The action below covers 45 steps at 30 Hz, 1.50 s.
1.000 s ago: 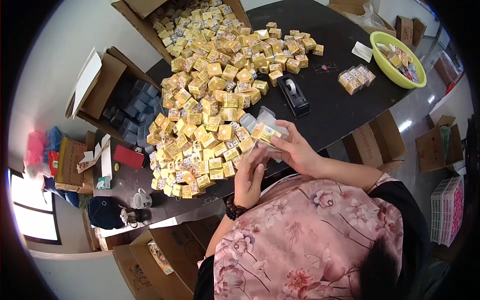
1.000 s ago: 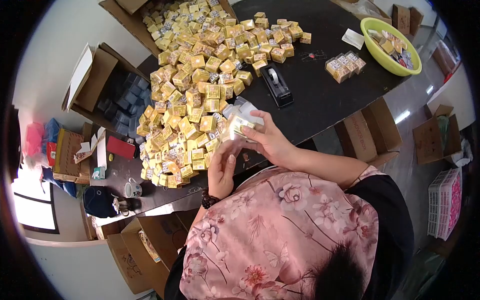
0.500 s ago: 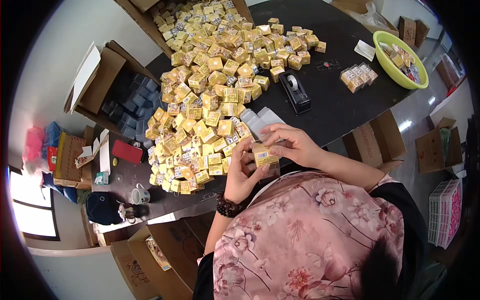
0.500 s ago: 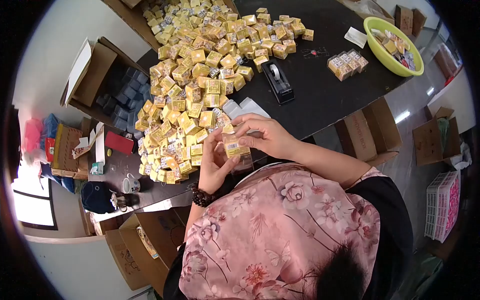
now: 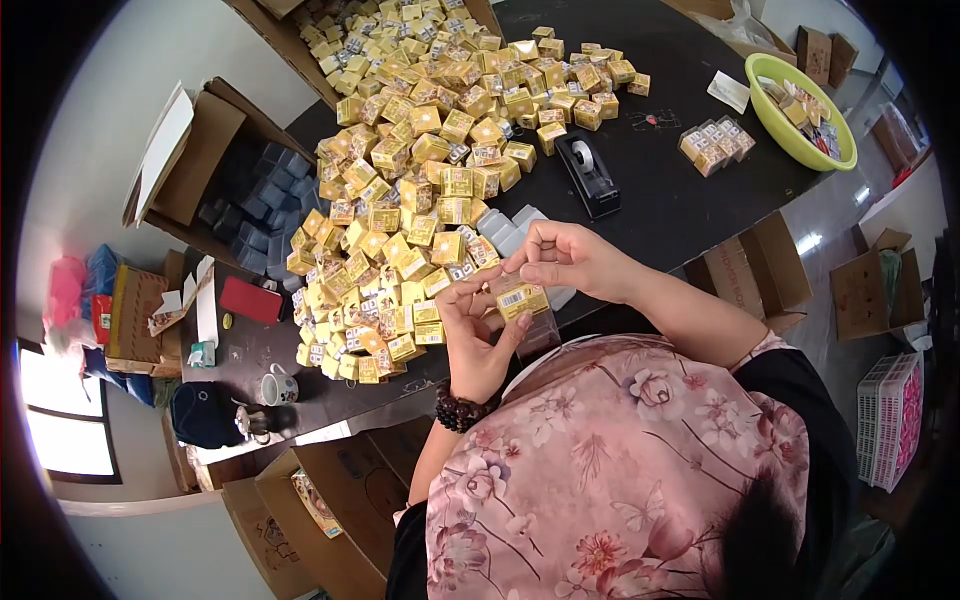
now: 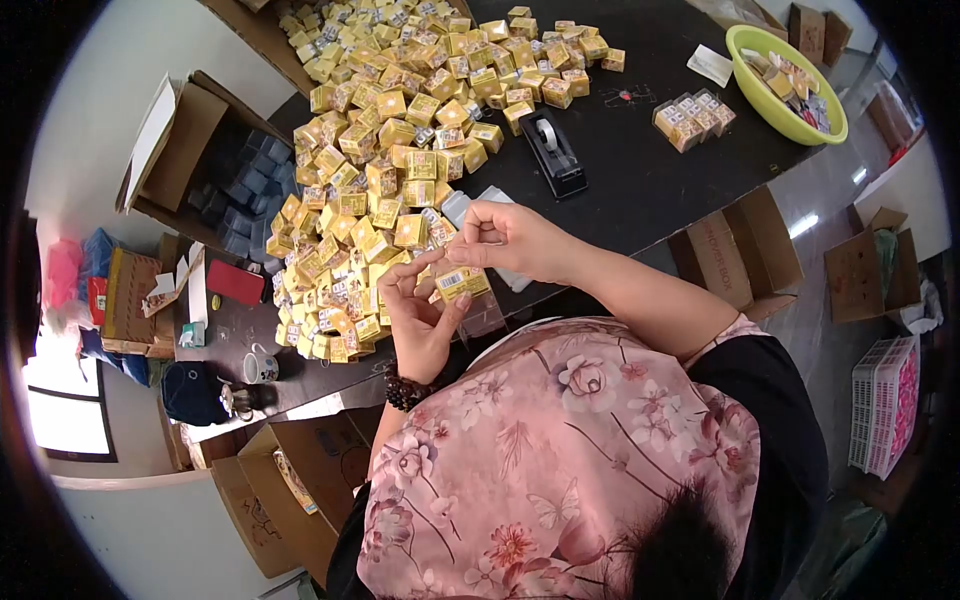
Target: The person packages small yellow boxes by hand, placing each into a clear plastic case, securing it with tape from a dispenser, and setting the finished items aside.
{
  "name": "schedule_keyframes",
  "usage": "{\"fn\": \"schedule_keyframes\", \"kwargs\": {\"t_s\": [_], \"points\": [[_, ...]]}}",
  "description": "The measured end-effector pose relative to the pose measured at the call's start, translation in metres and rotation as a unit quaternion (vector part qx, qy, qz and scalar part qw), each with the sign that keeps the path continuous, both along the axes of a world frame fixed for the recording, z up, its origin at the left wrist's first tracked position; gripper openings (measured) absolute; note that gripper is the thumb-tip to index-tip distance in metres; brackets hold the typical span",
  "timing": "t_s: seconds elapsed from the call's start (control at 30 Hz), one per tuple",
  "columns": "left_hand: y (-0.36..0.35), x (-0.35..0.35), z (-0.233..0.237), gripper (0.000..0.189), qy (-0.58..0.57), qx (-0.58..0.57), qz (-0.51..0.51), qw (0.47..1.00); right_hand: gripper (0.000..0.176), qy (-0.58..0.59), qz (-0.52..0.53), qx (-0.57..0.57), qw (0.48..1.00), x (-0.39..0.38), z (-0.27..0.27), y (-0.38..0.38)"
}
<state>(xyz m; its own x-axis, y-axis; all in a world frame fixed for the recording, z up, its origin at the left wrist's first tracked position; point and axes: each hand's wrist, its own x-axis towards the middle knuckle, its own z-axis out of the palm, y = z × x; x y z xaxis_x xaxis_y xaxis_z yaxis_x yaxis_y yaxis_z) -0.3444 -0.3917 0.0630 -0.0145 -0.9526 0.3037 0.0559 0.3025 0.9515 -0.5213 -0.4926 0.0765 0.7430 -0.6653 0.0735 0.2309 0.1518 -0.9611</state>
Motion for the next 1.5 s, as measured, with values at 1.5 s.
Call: {"fn": "schedule_keyframes", "kwargs": {"t_s": [1.5], "points": [[0.068, 0.124, -0.052, 0.044, 0.545, 0.096, 0.094, 0.828, 0.031, 0.210, 0.090, -0.734, 0.639, 0.222, -0.091, -0.051]]}}
